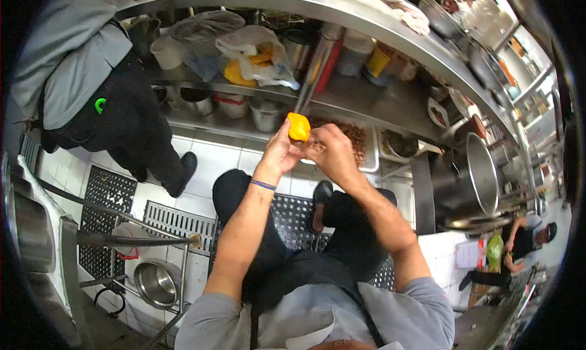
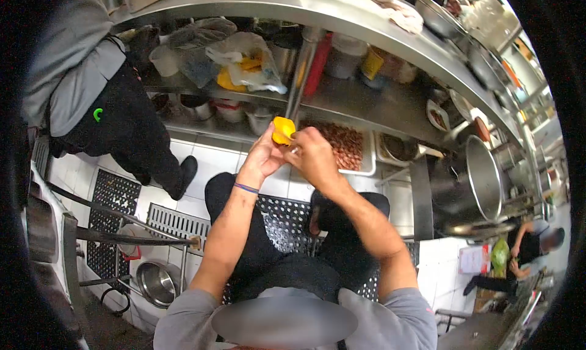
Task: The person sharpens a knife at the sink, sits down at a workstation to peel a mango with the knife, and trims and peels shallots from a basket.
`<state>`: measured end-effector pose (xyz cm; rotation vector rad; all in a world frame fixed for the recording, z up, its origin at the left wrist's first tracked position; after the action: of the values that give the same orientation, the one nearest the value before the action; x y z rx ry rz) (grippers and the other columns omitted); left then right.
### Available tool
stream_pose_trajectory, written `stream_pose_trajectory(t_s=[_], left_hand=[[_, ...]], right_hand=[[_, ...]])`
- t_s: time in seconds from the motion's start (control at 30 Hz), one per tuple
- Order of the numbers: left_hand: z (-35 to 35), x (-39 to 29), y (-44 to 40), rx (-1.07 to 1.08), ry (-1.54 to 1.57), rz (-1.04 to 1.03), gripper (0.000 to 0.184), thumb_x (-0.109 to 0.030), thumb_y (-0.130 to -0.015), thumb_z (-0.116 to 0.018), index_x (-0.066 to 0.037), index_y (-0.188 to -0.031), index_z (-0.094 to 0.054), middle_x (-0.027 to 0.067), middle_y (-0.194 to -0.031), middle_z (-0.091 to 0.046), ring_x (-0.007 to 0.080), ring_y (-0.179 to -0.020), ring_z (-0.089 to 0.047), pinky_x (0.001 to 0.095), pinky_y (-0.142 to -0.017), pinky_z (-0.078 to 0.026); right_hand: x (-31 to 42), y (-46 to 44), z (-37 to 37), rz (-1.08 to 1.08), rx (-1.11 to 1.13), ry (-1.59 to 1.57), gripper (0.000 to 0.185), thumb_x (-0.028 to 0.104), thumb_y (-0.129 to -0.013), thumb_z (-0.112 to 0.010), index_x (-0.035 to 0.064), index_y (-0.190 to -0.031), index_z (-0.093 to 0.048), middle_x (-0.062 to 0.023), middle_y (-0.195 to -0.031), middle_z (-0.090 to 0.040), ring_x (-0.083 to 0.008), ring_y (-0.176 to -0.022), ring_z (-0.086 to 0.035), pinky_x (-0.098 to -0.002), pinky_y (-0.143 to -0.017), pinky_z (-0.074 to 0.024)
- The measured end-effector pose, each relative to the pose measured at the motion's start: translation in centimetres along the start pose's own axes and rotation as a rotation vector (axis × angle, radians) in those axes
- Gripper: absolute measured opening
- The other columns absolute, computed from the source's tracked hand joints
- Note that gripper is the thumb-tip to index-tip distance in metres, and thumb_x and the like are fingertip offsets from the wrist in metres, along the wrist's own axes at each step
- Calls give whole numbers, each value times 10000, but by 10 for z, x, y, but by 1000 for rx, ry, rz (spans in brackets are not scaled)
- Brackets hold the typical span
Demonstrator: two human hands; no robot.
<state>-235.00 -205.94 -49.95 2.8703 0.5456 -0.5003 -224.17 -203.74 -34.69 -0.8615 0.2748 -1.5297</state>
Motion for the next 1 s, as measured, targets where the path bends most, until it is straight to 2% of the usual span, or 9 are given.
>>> stream_pose_trajectory(t_s=[0.07, 0.13, 0.23, 0.4, 0.5, 0.7, 0.8, 0.9, 1.0], left_hand=[[36, 10, 2, -197, -394, 9, 485, -501, -1021, -417, -100, -1253, -560, 79, -1100, -634, 208, -979, -619, 414, -807, -545], [29, 4, 20, -334, -739, -63, 522, -513, -1025, -401, -76, -1265, -555, 64, -1033, -627, 164, -940, -588, 375, -751, -526], [46, 2, 7, -275, -1258, -175, 576, -489, -1031, -410, 9, -1298, -518, 77, -1084, -628, 161, -948, -549, 321, -818, -475], [21, 27, 14, -170, -1190, -100, 662, -382, -1014, -527, -32, -1516, -273, 72, -1185, -600, 129, -985, -559, 296, -831, -472], [23, 47, 3, -18, -938, 20, 679, -327, -988, -587, -40, -1518, -273, 60, -1224, -591, 113, -1003, -566, 278, -801, -473], [-39, 64, 15, 212, -663, 169, 731, -280, -916, -693, -52, -1496, -311, 76, -1289, -557, 170, -1114, -566, 300, -916, -459], [-57, 68, 6, 278, -616, 205, 799, -318, -849, -757, -47, -1473, -338, 99, -1314, -550, 207, -1124, -574, 323, -899, -473], [-65, 70, -7, 327, -576, 212, 852, -381, -784, -804, -22, -1428, -377, 129, -1282, -565, 228, -1057, -601, 347, -832, -515], [-61, 78, -22, 354, -544, 314, 955, -355, -763, -824, -29, -1492, -298, 130, -1307, -560, 241, -1101, -605, 345, -890, -504]], right_hand=[[-11, 41, 41, -456, -144, -140, 244, 211, -899, -685, -6, -1010, -706, -109, -840, -681, -214, -815, -663, -365, -684, -531], [27, 74, 106, -712, -344, -515, 289, 278, -1025, -519, 43, -1052, -684, -31, -721, -639, -65, -501, -529, -241, -402, -405], [110, 100, 210, -247, -768, -682, 228, 264, -980, -550, 61, -1040, -634, -33, -752, -623, -36, -413, -450, -209, -316, -297], [222, 106, 291, 844, -372, -1383, 203, 180, -891, -595, 70, -1053, -542, -89, -968, -646, -95, -384, -474, -247, -284, -300], [214, 120, 303, 510, -203, -1168, 426, 449, -949, -569, 190, -1285, -552, 14, -758, -574, -64, -405, -333, -241, -364, -229], [147, 148, 318, 507, -489, -1121, 337, 367, -977, -517, 128, -1214, -504, -23, -728, -585, -103, -476, -397, -231, -426, -315], [50, 151, 278, 124, -327, -530, 200, 164, -949, -557, 12, -1005, -676, -106, -786, -662, -175, -584, -592, -304, -499, -466], [-84, 110, 185, -589, -309, -673, 223, 172, -951, -615, -16, -1043, -694, -79, -865, -693, -134, -732, -629, -274, -645, -496], [-159, 102, 90, -690, -79, -676, 233, 165, -928, -655, -25, -1053, -706, -116, -937, -735, -164, -869, -691, -296, -756, -543]])
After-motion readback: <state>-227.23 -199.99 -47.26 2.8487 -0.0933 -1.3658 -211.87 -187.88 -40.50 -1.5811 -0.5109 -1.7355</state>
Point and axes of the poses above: each hand's wrist, its own y-axis away from the middle knuckle, its own z-axis out of the back of the hand, x = y × z, the point moved 7 cm from there along -y, towards the middle knuckle
